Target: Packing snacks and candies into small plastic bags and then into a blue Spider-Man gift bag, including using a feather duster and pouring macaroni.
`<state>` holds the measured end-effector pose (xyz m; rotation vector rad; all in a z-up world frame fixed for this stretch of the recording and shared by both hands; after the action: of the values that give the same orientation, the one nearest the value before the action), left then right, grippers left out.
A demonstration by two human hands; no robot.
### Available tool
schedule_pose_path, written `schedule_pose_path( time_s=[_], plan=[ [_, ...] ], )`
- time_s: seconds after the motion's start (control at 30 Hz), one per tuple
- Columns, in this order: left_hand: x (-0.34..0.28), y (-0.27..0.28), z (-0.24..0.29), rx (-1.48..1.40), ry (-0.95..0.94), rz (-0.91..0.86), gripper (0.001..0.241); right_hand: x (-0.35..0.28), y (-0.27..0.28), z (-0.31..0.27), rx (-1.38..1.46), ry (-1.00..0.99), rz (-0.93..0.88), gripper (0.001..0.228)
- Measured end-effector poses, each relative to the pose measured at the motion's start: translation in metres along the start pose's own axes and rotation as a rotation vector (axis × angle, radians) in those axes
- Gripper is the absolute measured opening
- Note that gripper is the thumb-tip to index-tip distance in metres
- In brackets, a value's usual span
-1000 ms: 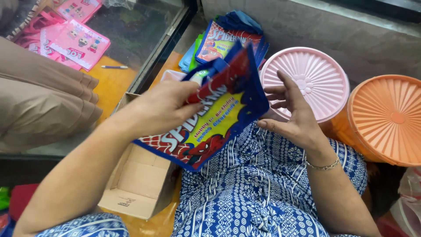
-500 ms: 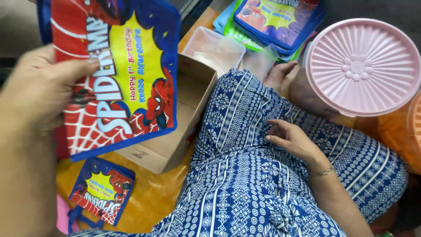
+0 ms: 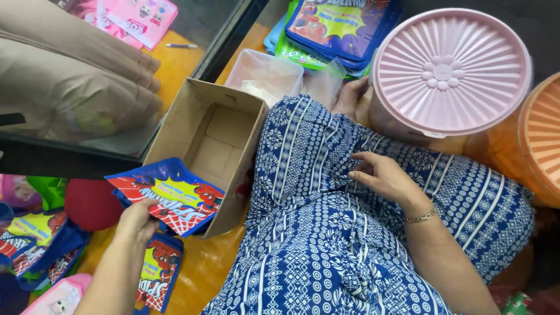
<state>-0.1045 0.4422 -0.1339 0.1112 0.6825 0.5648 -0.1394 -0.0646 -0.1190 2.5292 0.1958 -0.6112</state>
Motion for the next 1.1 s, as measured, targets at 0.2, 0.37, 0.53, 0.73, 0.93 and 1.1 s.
schedule_pose_path(
  time_s=[0.2, 0.37, 0.53, 0.73, 0.93, 1.1],
  plan=[
    [-0.031, 0.015, -0.004, 0.08, 0.152, 0.3, 0.029, -0.004, 0.01, -0.001, -0.133, 0.047, -0.012, 0.046],
    [-0.047, 0.012, 0.011, 0.423, 0.078, 0.399, 0.021, -0.007, 0.017, -0.001, -0.188, 0.088, 0.065, 0.045],
    [-0.025, 0.041, 0.018, 0.917, -0.097, 0.565, 0.059, -0.007, 0.017, 0.009, -0.242, 0.093, 0.063, 0.047],
    [-0.126, -0.072, 0.082, 1.237, -1.137, 0.51, 0.079, -0.009, 0.024, 0.01, -0.27, 0.042, 0.092, 0.046],
    [-0.144, -0.214, 0.154, 0.902, -1.72, -0.167, 0.036, 0.005, 0.017, 0.019, -0.312, -0.014, 0.056, 0.045],
    [0.023, -0.337, 0.139, 1.127, -1.007, -0.503, 0.032, -0.001, 0.026, 0.017, -0.157, -0.082, 0.042, 0.045]
  ],
)
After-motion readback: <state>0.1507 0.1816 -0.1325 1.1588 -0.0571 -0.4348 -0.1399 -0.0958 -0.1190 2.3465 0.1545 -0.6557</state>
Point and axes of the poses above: each hand's wrist, its own x-axis towards the middle knuckle, its own y-axis out of the back of the hand, z = x × y, the point moved 3 cm from there along x, towards the middle knuckle, and after that the axes turned 2 degrees about -x, right-handed, at the moved point
